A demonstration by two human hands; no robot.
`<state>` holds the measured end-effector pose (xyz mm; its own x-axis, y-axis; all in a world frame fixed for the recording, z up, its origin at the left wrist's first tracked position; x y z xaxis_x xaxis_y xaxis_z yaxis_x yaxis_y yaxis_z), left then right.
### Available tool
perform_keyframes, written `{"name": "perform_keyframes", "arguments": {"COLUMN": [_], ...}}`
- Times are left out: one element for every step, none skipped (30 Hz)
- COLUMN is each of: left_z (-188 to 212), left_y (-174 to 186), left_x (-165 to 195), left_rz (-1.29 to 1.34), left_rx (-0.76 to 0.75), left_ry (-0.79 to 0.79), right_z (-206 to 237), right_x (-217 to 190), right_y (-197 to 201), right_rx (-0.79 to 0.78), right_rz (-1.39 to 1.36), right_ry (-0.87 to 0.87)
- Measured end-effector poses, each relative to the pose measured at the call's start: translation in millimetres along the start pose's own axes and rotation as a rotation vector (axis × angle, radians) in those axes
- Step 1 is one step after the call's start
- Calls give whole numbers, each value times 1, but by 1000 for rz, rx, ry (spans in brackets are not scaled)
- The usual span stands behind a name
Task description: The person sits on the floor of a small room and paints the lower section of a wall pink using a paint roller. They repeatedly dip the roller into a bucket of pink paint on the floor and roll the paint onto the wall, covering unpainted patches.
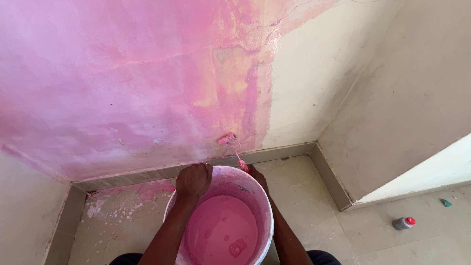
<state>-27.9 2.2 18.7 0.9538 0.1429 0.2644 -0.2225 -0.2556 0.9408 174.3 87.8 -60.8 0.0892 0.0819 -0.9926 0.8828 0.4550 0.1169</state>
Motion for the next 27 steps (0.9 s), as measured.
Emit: {"name": "perform_keyframes", "arguments": {"left_z": [1, 0, 0, 0, 0, 0, 1, 0, 0, 1, 1, 0, 0, 0, 0, 0, 0, 0, 0, 0, 0, 0, -1, -1, -1, -1, -2], "left_y": [0, 0, 0, 0, 0, 0, 0, 0, 0, 0, 0, 1, 0, 0, 0, 0, 0, 1, 1, 0, 0, 0, -1, -1, -1, -1, -1], "left_x": [0, 0, 0, 0, 0, -1, 0, 0, 0, 0, 0, 0, 0, 0, -1, 0, 0, 0, -1, 0, -1, -1, -1, -1, 0, 0, 0], "left_rz": [5, 11, 16, 12, 6, -1, -4, -8, -11, -6, -3, -1, -8, -17, -25, -16, -7, 0, 1, 5, 8, 7, 6, 5, 3, 0, -4], "left_rx": [7, 16, 27, 20, 14, 8, 15, 23, 30, 23, 19, 18, -5, -27, -49, -25, 1, 30, 25, 21, 18, 23, 28, 32, 23, 18, 12], "left_ry": [-7, -16, -24, -22, -19, -14, -16, -18, -21, -19, -19, -20, -11, -1, 9, -7, -22, -37, -31, -26, -21, -20, -20, -18, -19, -19, -18], "right_z": [-1, -1, 1, 6, 9, 13, 17, 16, 17, 18, 15, 12, 10, 7, 3, 0, -5, -9, -11, -16, -18, -19, -19, -18, -16, -12, -7], "right_x": [1, 4, 10, 17, 25, 33, 41, 46, 50, 51, 49, 49, 48, 42, 35, 27, 18, 9, 2, -5, -9, -10, -9, -6, 0, 8, 17], "right_y": [1, 3, 5, 9, 11, 15, 20, 23, 24, 23, 21, 18, 15, 10, 5, 2, 0, 0, 1, 2, 4, 5, 8, 9, 10, 11, 12], "right_rx": [5, 12, 19, 32, 40, 50, 60, 67, 70, 68, 63, 53, 46, 34, 21, 12, 3, -4, -6, -6, -4, 3, 10, 18, 32, 45, 59], "right_rz": [0, -2, 2, 11, 15, 15, 17, 21, 22, 17, 7, 1, -7, -18, -30, -39, -48, -53, -61, -66, -71, -77, -84, -84, -83, -79, -76], "right_ry": [-1, -5, -14, -31, -48, -68, -86, -100, -108, -111, -106, -96, -91, -81, -64, -49, -33, -13, -11, 2, 14, 21, 23, 28, 22, 11, -2]}}
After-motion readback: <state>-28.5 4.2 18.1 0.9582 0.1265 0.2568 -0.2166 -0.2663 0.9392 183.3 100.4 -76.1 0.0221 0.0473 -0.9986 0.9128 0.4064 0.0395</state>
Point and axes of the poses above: each hand's wrist, its own z-axis away from the middle knuckle, its own y-axis out of the back of the hand, x = y × z, the point moved 3 cm from there along -z, towards the middle knuckle, and after that the axes turned 9 degrees about -y, right-handed, at the moved point
